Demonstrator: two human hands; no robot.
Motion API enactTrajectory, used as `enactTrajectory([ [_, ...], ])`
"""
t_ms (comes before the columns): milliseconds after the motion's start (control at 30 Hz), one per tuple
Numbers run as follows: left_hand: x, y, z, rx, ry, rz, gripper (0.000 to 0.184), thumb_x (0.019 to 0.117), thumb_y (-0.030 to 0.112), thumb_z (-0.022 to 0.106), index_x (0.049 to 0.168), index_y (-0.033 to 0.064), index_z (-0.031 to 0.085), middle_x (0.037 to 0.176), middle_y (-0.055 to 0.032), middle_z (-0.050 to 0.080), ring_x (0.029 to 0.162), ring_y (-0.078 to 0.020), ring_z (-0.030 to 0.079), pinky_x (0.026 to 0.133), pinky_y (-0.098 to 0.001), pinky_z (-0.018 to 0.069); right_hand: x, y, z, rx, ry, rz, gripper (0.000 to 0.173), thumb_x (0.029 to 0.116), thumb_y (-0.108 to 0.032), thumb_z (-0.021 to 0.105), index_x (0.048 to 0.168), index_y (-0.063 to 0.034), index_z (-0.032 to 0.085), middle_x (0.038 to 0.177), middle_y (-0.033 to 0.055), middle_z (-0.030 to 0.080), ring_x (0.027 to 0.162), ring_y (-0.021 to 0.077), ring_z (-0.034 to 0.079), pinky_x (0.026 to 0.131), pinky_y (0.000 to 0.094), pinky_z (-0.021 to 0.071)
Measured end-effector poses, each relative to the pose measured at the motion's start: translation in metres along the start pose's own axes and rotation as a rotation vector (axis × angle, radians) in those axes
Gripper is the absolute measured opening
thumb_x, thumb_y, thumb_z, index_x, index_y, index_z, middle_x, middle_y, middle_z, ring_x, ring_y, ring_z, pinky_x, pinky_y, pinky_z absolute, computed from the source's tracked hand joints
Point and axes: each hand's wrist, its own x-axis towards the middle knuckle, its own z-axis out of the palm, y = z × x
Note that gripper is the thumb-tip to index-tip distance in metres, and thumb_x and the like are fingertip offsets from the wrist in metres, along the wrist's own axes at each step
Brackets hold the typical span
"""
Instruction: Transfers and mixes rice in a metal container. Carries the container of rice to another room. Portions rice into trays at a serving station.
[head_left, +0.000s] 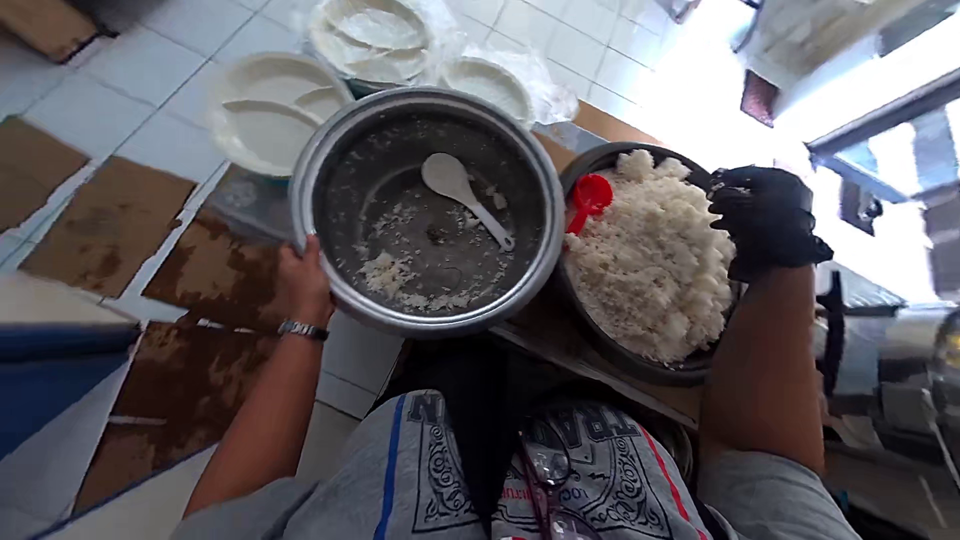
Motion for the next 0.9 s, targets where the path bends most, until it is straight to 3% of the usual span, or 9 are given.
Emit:
enactTrajectory([
  [67, 0.005, -0.001, 0.002, -0.098, 0.012, -0.006, 0.050, 0.1099, 0.033, 0.046, 0.148, 0.0005, 0.041, 0.134, -0.0197, 0.057, 0.117, -0.0198, 0.062, 0.101, -0.0397, 0.0517, -0.005, -0.042, 0.038, 0.273, -0.120, -0.095, 0.029, 0.1013, -0.009, 0.056, 0.129, -0.0005, 0.060, 0.114, 0.0128, 0.064, 0.089, 0.0157, 0.066, 0.077, 0.0369, 0.0585],
  [100, 0.007, -0.002, 0.002, -0.150, 0.006, -0.007, 0.049, 0.1099, 0.032, 0.047, 0.147, 0.0003, 0.041, 0.133, -0.0193, 0.057, 0.115, -0.0191, 0.062, 0.100, -0.0387, 0.0527, -0.010, -0.066, 0.063, 0.410, -0.212, -0.123, 0.029, 0.1002, -0.005, 0.055, 0.129, 0.0003, 0.058, 0.110, 0.0100, 0.065, 0.086, 0.0124, 0.066, 0.074, 0.0331, 0.0592],
  [233, 0.012, -0.006, 0.004, -0.294, -0.020, -0.036, 0.049, 0.1080, 0.030, 0.052, 0.147, 0.0022, 0.042, 0.130, -0.0171, 0.059, 0.110, -0.0174, 0.065, 0.096, -0.0373, 0.0553, -0.028, -0.156, 0.188, 0.512, -0.689, -0.099, 0.029, 0.1038, -0.006, 0.053, 0.132, -0.0001, 0.057, 0.112, 0.0131, 0.067, 0.086, 0.0161, 0.068, 0.074, 0.0340, 0.0593],
  [333, 0.013, -0.007, 0.002, -0.363, -0.045, -0.072, 0.048, 0.1084, 0.028, 0.051, 0.149, 0.0050, 0.040, 0.131, -0.0157, 0.060, 0.110, -0.0177, 0.065, 0.094, -0.0382, 0.0566, -0.026, -0.204, 0.275, 0.298, -0.965, -0.152, 0.034, 0.1065, -0.005, 0.046, 0.139, -0.0006, 0.054, 0.132, 0.0194, 0.060, 0.105, 0.0231, 0.063, 0.089, 0.0395, 0.0533],
  [433, 0.007, -0.008, -0.006, -0.287, -0.121, -0.097, 0.052, 0.1082, 0.039, 0.050, 0.152, 0.0137, 0.038, 0.131, -0.0157, 0.061, 0.105, -0.0228, 0.066, 0.087, -0.0438, 0.0570, 0.008, -0.224, 0.350, 0.110, -0.755, -0.351, 0.040, 0.1072, -0.012, 0.049, 0.145, -0.0017, 0.053, 0.141, 0.0249, 0.058, 0.129, 0.0356, 0.057, 0.109, 0.0524, 0.0453],
  [567, 0.011, -0.012, -0.008, -0.226, -0.162, -0.110, 0.056, 0.1075, 0.037, 0.053, 0.156, 0.0178, 0.033, 0.134, -0.0176, 0.060, 0.105, -0.0274, 0.067, 0.087, -0.0479, 0.0571, 0.035, -0.232, 0.433, 0.079, -0.533, -0.551, 0.040, 0.1033, -0.015, 0.055, 0.139, 0.0024, 0.059, 0.142, 0.0258, 0.058, 0.135, 0.0372, 0.054, 0.116, 0.0510, 0.0407],
  [700, 0.013, -0.005, -0.007, -0.207, -0.154, -0.122, 0.054, 0.1075, 0.034, 0.054, 0.156, 0.0176, 0.036, 0.127, -0.0180, 0.063, 0.099, -0.0275, 0.067, 0.082, -0.0472, 0.0573, -0.044, -0.206, 0.455, 0.100, -0.906, -0.867, 0.039, 0.0959, -0.010, 0.063, 0.131, 0.0072, 0.063, 0.137, 0.0269, 0.061, 0.131, 0.0367, 0.057, 0.115, 0.0493, 0.0428],
  [800, 0.012, -0.007, -0.007, -0.226, -0.158, -0.119, 0.055, 0.1072, 0.034, 0.054, 0.156, 0.0168, 0.035, 0.131, -0.0173, 0.061, 0.104, -0.0275, 0.067, 0.085, -0.0472, 0.0568, -0.083, -0.179, 0.406, -0.172, -1.223, -1.045, 0.024, 0.0930, -0.008, 0.064, 0.112, 0.0050, 0.072, 0.119, 0.0247, 0.069, 0.116, 0.0396, 0.064, 0.101, 0.0573, 0.0501],
  [900, 0.011, -0.014, -0.006, -0.285, -0.158, -0.109, 0.054, 0.1073, 0.027, 0.055, 0.155, 0.0096, 0.035, 0.134, -0.0187, 0.060, 0.111, -0.0262, 0.065, 0.092, -0.0464, 0.0557, -0.074, -0.158, 0.373, -0.317, -1.462, -1.111, 0.021, 0.0934, -0.006, 0.065, 0.109, 0.0042, 0.074, 0.115, 0.0246, 0.071, 0.114, 0.0428, 0.065, 0.101, 0.0617, 0.0480],
])
